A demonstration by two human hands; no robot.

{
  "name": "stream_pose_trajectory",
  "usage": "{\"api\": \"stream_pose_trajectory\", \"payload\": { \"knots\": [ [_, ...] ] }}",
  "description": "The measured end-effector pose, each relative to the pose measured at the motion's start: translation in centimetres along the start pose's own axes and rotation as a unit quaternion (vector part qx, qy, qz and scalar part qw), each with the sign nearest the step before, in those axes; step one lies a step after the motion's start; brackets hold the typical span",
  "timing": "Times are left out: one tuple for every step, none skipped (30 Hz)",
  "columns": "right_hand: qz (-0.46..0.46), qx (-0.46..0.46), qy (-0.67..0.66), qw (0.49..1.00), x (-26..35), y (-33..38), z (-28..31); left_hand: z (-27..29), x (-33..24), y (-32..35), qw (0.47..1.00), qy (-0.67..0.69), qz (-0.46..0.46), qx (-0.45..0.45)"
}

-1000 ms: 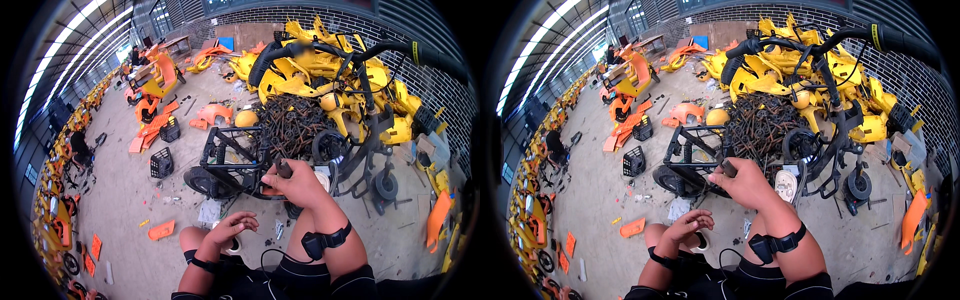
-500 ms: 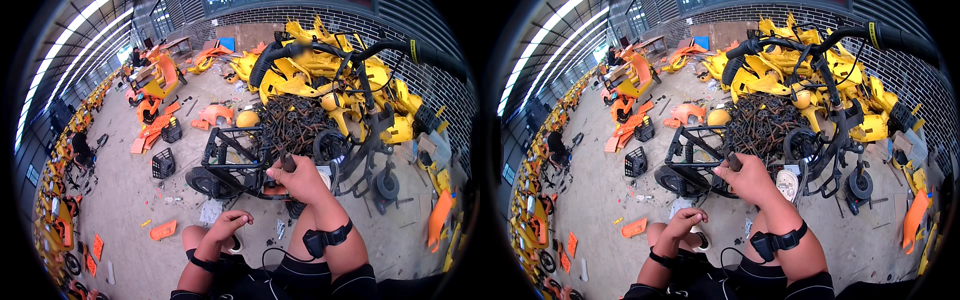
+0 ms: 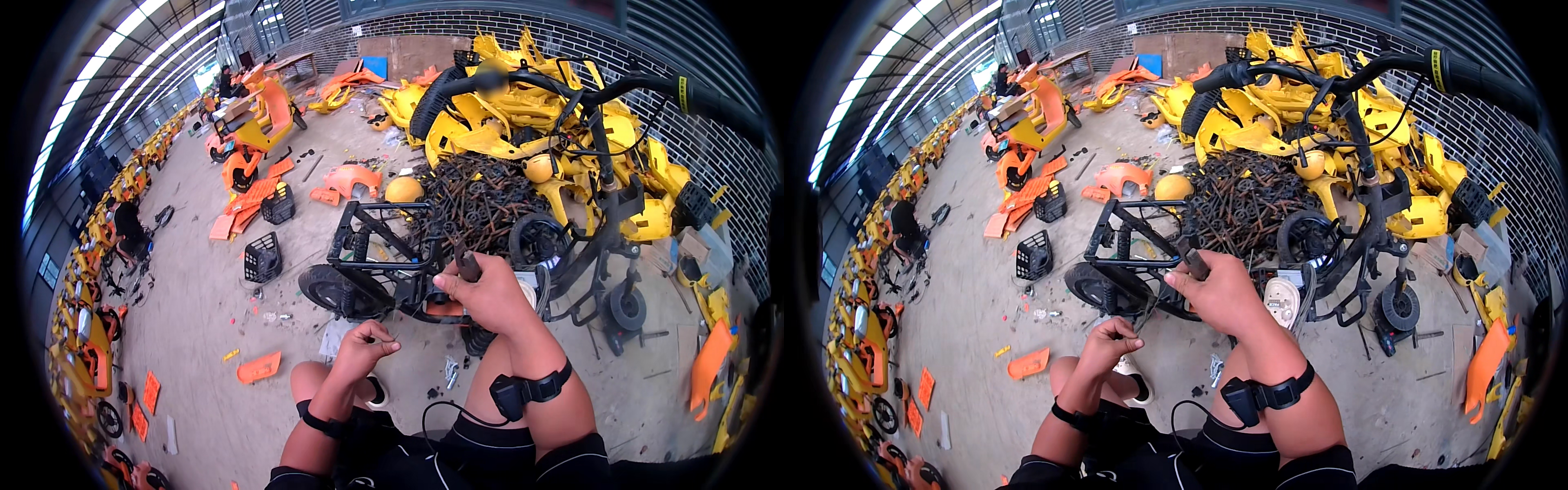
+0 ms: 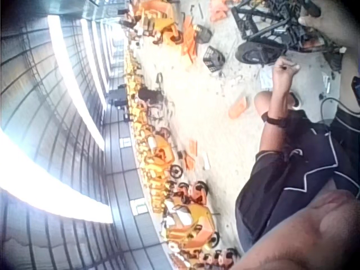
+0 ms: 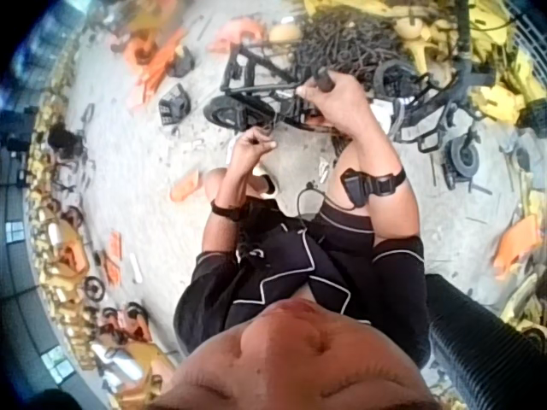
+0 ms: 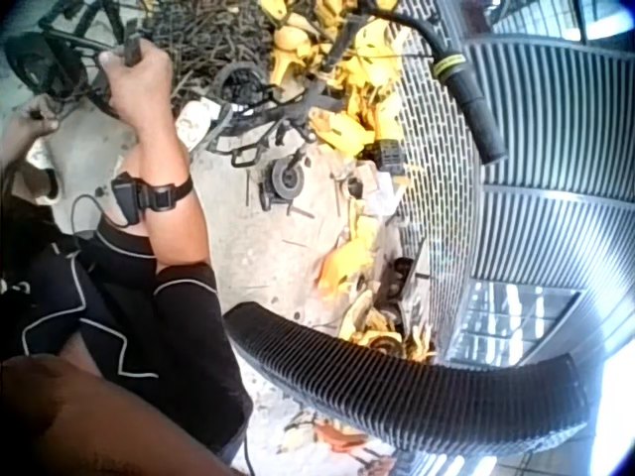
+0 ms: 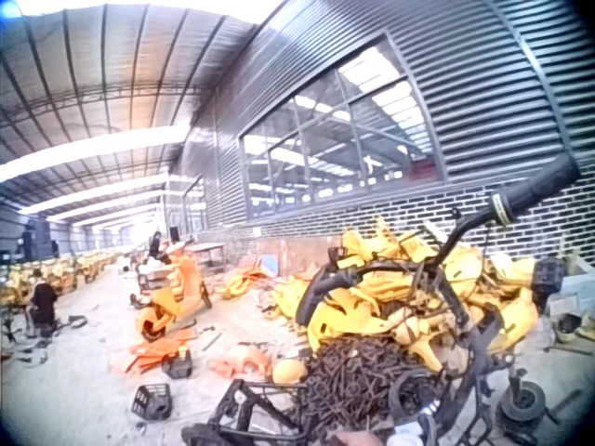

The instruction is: The person uses pliers to cut a wire tie on a motorcycle frame and then pulls the wire free by hand.

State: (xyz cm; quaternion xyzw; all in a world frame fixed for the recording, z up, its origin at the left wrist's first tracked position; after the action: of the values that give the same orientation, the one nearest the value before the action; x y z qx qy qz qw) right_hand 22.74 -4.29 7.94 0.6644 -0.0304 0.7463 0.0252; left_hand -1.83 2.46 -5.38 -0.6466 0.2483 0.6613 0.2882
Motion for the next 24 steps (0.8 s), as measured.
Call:
{"api": "stream_pose_trajectory", "payload": {
  "knots": [
    [0.003, 0.001, 0.003, 1.0, -0.2, -0.1, -0.1, -0.1, 0.0, -0.1, 1.0, 0.001, 0.009, -0.006],
    [0.006, 0.001, 0.005, 1.0, -0.3, -0.2, -0.1, -0.3, 0.1, -0.2, 1.0, 0.002, 0.018, -0.012],
    [0.009, 0.001, 0.007, 1.0, -0.3, -0.3, -0.2, -0.4, 0.2, -0.2, 0.999, -0.006, 0.029, -0.015],
    [0.014, 0.002, 0.012, 1.0, -0.3, -0.3, -0.3, -0.4, 0.4, -0.2, 0.999, -0.013, 0.041, -0.017],
    [0.019, 0.002, 0.017, 1.0, -0.3, -0.4, -0.3, -0.6, 0.5, -0.2, 0.998, -0.021, 0.052, -0.019],
    [0.023, 0.002, 0.021, 1.0, -0.4, -0.4, -0.4, -0.9, 0.3, -0.3, 1.0, -0.008, 0.029, 0.0],
    [0.016, 0.001, 0.025, 1.0, -0.3, -0.4, -0.4, -1.3, 0.0, -0.3, 1.0, 0.005, 0.006, 0.019],
    [0.01, 0.001, 0.029, 1.0, -0.1, -0.3, -0.4, -1.6, -0.5, -0.2, 0.999, 0.019, -0.018, 0.038],
    [0.005, -0.001, 0.039, 0.999, 0.3, -0.3, 0.0, -1.9, -0.8, -0.3, 0.997, 0.053, 0.005, 0.056],
    [0.005, -0.006, 0.044, 0.999, 0.7, -0.1, 0.0, -2.1, -1.2, -0.1, 0.993, 0.087, 0.027, 0.074],
    [0.004, -0.011, 0.049, 0.999, 1.1, 0.0, -0.1, -2.2, -1.6, 0.0, 0.987, 0.121, 0.049, 0.093],
    [0.001, -0.013, 0.057, 0.998, 1.3, 0.1, -0.3, -2.4, -2.2, 0.1, 0.986, 0.125, 0.047, 0.102],
    [0.004, -0.012, 0.027, 1.0, 0.5, 0.0, -0.2, -2.5, -2.7, 0.3, 0.984, 0.13, 0.052, 0.112],
    [0.012, -0.015, 0.029, 0.999, 0.5, -0.2, 0.2, -2.5, -2.9, 0.1, 0.982, 0.134, 0.058, 0.121],
    [0.011, -0.016, 0.022, 1.0, 0.0, -0.5, 0.1, -2.2, -2.6, 0.0, 0.986, 0.097, 0.046, 0.131],
    [0.02, -0.019, 0.013, 1.0, 0.1, -0.8, -0.1, -2.0, -2.7, -0.4, 0.987, 0.097, 0.042, 0.12],
    [0.02, -0.018, 0.084, 0.996, 0.6, -0.2, -0.1, -2.5, -1.7, -0.1, 0.984, 0.127, 0.037, 0.123],
    [0.007, -0.019, 0.057, 0.998, 0.7, -0.2, -0.2, -2.5, -1.6, 0.0, 0.983, 0.143, 0.018, 0.116],
    [0.002, -0.021, 0.027, 0.999, 0.6, 0.2, -0.1, -2.9, -2.1, -0.3, 0.982, 0.143, 0.019, 0.125],
    [0.007, -0.011, -0.007, 1.0, 0.7, -0.1, -0.4, -3.0, -2.0, -0.4, 0.981, 0.149, 0.025, 0.122],
    [0.004, -0.01, -0.009, 1.0, 0.3, 0.3, 0.0, -4.3, -2.6, -0.7, 0.994, 0.058, 0.002, 0.094],
    [0.0, -0.008, -0.011, 1.0, 0.3, 0.0, -0.1, -4.3, -3.7, -1.0, 0.997, -0.032, -0.02, 0.064],
    [-0.008, -0.02, 0.036, 0.999, 0.1, 1.0, 0.4, -5.1, -3.2, -1.4, 0.997, -0.016, -0.013, 0.075],
    [0.061, -0.023, 0.029, 0.997, -0.4, 0.5, -0.1, -5.6, -2.9, -1.6, 0.996, 0.001, -0.006, 0.086]
  ]
}}
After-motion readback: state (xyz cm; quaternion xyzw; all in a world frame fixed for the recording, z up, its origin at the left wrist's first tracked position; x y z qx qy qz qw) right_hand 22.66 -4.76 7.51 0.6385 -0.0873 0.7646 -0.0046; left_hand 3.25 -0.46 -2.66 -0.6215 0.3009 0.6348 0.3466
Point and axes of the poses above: each hand's wrist, its own y-axis away from the middle knuckle, its own z-axis out of the back of the hand, x = y × z, the point moved 1 cm from there along -y, towards the middle knuckle, and after that the axes turned 10 degrees about x, right-handed, at the moved point
